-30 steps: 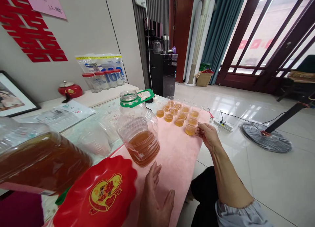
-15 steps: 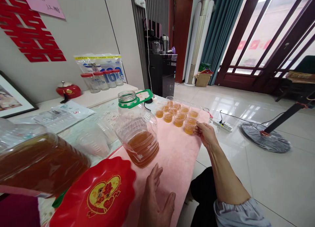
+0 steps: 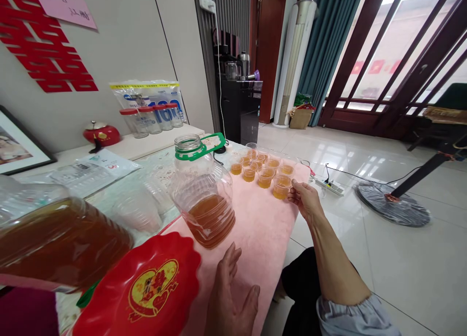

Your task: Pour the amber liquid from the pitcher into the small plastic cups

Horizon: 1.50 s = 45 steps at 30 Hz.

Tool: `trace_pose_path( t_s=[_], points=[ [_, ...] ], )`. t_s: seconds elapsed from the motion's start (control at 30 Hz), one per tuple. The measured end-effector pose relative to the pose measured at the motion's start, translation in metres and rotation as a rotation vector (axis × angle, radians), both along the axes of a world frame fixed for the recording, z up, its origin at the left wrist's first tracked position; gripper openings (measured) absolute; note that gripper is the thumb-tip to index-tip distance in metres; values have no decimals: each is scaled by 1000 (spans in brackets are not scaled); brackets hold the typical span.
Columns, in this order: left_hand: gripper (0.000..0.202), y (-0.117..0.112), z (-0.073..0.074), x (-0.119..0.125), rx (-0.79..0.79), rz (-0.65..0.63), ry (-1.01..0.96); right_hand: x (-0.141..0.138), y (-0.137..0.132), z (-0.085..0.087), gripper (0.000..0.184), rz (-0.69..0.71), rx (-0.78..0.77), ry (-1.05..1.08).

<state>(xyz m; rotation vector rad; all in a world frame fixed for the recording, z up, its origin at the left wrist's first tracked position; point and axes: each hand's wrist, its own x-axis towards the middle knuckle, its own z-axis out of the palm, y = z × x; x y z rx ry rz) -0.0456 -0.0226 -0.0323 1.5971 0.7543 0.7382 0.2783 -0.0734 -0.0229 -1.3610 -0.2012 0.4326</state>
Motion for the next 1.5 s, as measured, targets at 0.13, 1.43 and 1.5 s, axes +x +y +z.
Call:
trace_pose_path(
  t_s=[0.13,1.43,1.5],
  points=[
    [64,0,-4,0,-16,2,0,-1,-1,-2,31,-30,-3,-28],
    [22,314,165,43,620,121,1021,-88,75,16,68,319,-47,-533],
    [21,330,156,47,656,131,995,-87,77,14,66,333,-50,-521]
  ],
)
